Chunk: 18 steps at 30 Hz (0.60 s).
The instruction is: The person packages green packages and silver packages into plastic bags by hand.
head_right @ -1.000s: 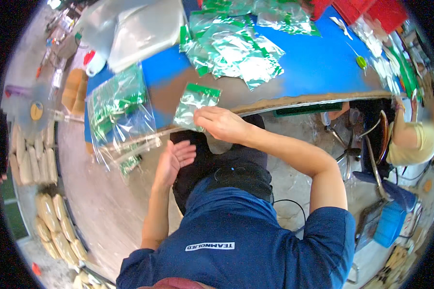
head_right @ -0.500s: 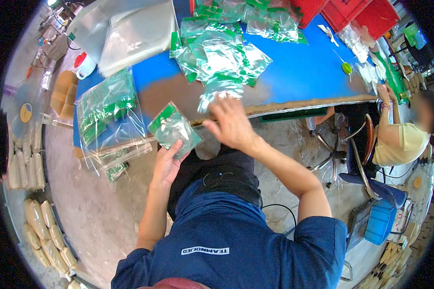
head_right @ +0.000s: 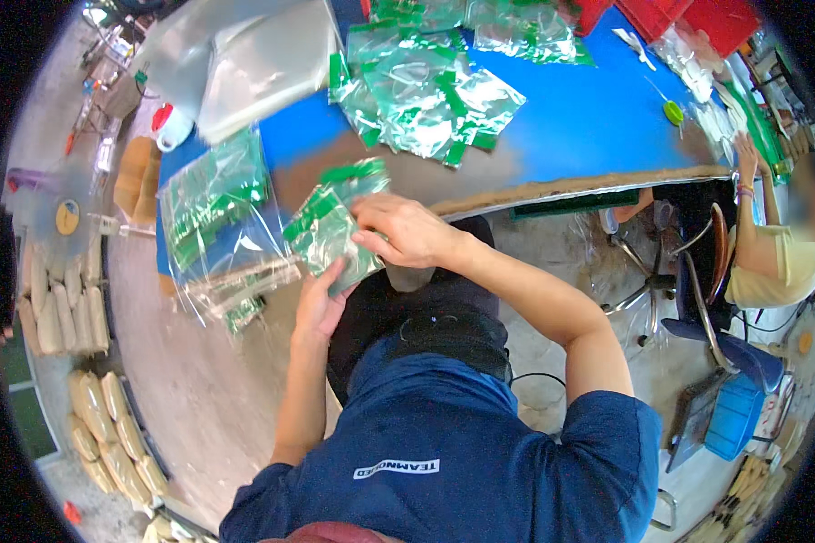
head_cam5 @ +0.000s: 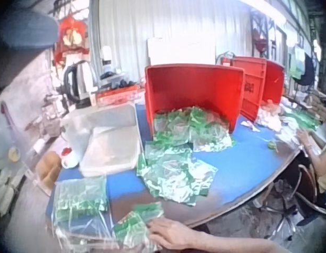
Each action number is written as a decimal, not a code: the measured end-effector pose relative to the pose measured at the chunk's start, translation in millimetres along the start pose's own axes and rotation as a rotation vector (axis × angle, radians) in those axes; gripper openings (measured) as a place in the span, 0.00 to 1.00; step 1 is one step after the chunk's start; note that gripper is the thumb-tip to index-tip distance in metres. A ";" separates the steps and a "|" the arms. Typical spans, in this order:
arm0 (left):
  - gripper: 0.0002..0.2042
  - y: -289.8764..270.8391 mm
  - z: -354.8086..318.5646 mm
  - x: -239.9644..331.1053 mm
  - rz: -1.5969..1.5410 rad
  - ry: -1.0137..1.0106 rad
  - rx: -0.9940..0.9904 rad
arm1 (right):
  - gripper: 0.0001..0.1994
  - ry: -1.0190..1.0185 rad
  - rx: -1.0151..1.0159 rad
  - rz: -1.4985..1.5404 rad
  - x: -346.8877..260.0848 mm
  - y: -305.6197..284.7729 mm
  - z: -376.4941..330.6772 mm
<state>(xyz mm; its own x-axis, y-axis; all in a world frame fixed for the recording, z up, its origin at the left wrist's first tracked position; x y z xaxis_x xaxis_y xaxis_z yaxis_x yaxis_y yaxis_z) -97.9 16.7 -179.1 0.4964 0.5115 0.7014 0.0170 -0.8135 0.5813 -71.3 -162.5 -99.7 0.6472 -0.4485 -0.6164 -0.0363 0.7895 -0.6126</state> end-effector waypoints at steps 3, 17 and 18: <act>0.20 0.1 1.3 -4.1 0.003 0.001 -0.030 | 0.13 0.405 -0.137 0.130 7.3 -10.1 28.9; 0.18 -24.4 2.1 2.7 -0.107 0.080 0.026 | 0.22 -0.071 -0.275 -0.182 -4.1 6.6 28.4; 0.18 -22.3 -0.4 3.9 -0.116 0.074 0.039 | 0.19 0.087 -0.440 -0.113 -4.1 6.9 36.0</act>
<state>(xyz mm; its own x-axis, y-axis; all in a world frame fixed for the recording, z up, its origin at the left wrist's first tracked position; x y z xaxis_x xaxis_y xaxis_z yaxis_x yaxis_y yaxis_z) -96.7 36.9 -189.1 0.4243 0.6203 0.6597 0.1047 -0.7573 0.6446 -46.8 -140.1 -83.5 0.5998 -0.5697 -0.5619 -0.3018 0.4892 -0.8183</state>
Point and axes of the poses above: each hand's wrist, its own z-axis towards the middle knuckle, its own y-axis out of the palm, x = y × z, the point moved 6 cm from there along z, towards the middle knuckle, and after that the axes turned 3 degrees about y, right-handed, at the moved point
